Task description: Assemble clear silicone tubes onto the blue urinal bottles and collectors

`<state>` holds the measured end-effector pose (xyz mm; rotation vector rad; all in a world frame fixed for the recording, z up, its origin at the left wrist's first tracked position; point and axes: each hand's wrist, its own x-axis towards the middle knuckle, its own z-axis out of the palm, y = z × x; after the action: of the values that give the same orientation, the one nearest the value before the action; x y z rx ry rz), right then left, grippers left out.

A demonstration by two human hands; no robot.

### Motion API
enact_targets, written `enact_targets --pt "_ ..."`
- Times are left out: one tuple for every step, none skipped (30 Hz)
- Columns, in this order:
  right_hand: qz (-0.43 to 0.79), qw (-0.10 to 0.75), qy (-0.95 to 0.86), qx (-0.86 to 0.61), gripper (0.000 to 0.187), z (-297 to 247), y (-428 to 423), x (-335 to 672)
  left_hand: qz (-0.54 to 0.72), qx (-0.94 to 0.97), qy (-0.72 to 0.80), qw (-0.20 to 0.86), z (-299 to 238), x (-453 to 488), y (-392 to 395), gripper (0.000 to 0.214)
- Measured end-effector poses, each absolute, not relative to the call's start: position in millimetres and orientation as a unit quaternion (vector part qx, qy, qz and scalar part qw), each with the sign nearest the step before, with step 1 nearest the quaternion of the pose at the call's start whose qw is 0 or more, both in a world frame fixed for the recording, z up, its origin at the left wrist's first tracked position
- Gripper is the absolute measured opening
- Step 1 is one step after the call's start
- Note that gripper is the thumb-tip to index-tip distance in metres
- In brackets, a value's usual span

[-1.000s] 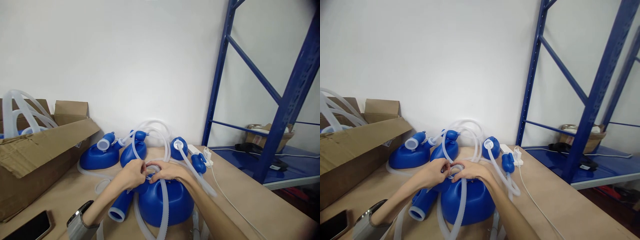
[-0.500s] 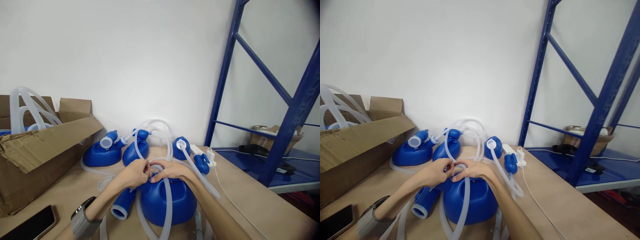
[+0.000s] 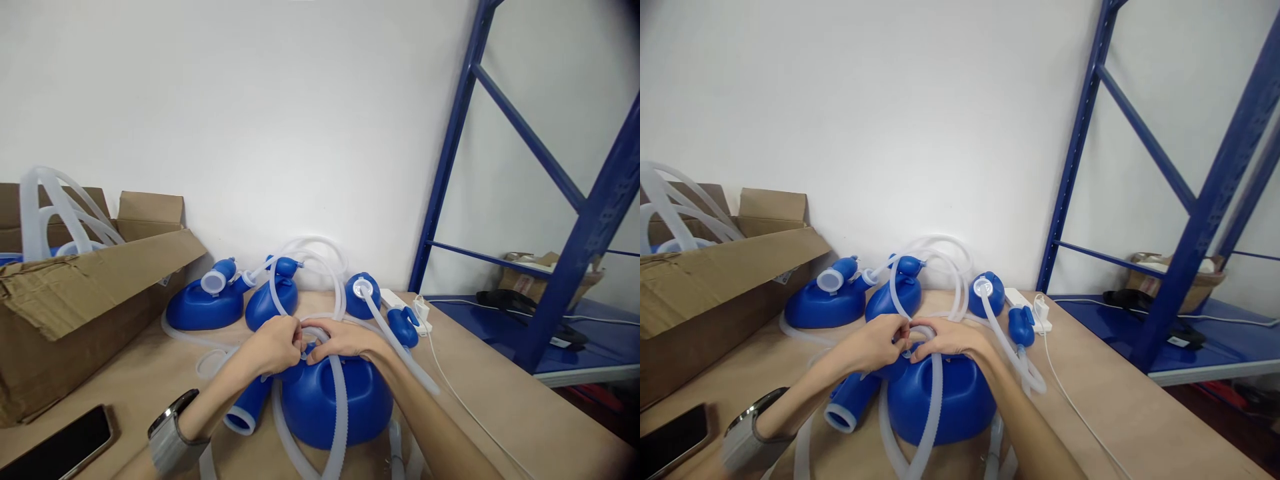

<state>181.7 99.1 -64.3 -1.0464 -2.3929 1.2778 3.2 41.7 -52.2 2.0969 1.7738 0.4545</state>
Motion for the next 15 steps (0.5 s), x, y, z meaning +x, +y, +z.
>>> enact_targets --pt "0.449 0.121 -0.808 -0.361 0.071 -64.5 98.9 182.6 0.162 0.740 0.628 0.178 -52.1 3.2 41.2 0.006" --pt "0.459 0.126 -0.800 -0.366 0.071 -65.0 99.1 183.3 0.163 0.739 0.629 0.178 -51.9 3.1 40.7 0.007" --pt "0.466 0.128 -0.794 -0.369 0.072 -65.7 99.8 183.7 0.164 0.737 0.631 0.178 -51.7 3.1 40.2 0.007" --pt "0.467 0.128 -0.792 -0.371 0.072 -66.6 100.9 183.9 0.166 0.736 0.632 0.179 -51.4 2.9 39.9 0.007" --pt "0.466 0.124 -0.793 -0.372 0.074 -67.7 102.4 183.7 0.168 0.734 0.632 0.181 -51.1 2.7 39.7 0.006" --pt "0.465 0.119 -0.794 -0.372 0.076 -68.8 104.1 183.4 0.170 0.734 0.632 0.183 -50.9 2.5 39.7 0.005" --pt "0.465 0.115 -0.795 -0.373 0.077 -69.9 105.6 182.9 0.172 0.732 0.632 0.186 -50.6 2.2 39.7 0.004" --pt "0.465 0.112 -0.794 -0.375 0.078 -70.7 106.8 182.4 0.173 0.731 0.632 0.189 -50.4 1.9 39.8 0.004" --pt "0.465 0.112 -0.793 -0.377 0.078 -71.2 107.6 181.9 0.173 0.730 0.633 0.192 -50.2 1.8 39.9 0.003" --pt "0.465 0.112 -0.792 -0.379 0.077 -71.5 107.9 181.5 0.173 0.729 0.633 0.194 -49.9 1.7 40.0 0.003" --pt "0.465 0.113 -0.792 -0.380 0.076 -71.4 107.8 181.1 0.173 0.728 0.634 0.195 -49.7 1.8 40.0 0.003" --pt "0.464 0.113 -0.792 -0.380 0.075 -71.1 107.5 180.8 0.173 0.728 0.634 0.195 -49.4 2.0 39.9 0.003" --pt "0.463 0.114 -0.794 -0.377 0.074 -70.7 107.2 180.5 0.174 0.727 0.635 0.195 -49.2 2.3 39.8 0.004" --pt "0.463 0.114 -0.797 -0.371 0.072 -70.4 107.0 180.3 0.175 0.727 0.635 0.195 -49.0 2.6 39.6 0.004" --pt "0.464 0.114 -0.799 -0.364 0.069 -70.2 107.0 180.2 0.176 0.727 0.635 0.195 -49.0 2.9 39.5 0.004"
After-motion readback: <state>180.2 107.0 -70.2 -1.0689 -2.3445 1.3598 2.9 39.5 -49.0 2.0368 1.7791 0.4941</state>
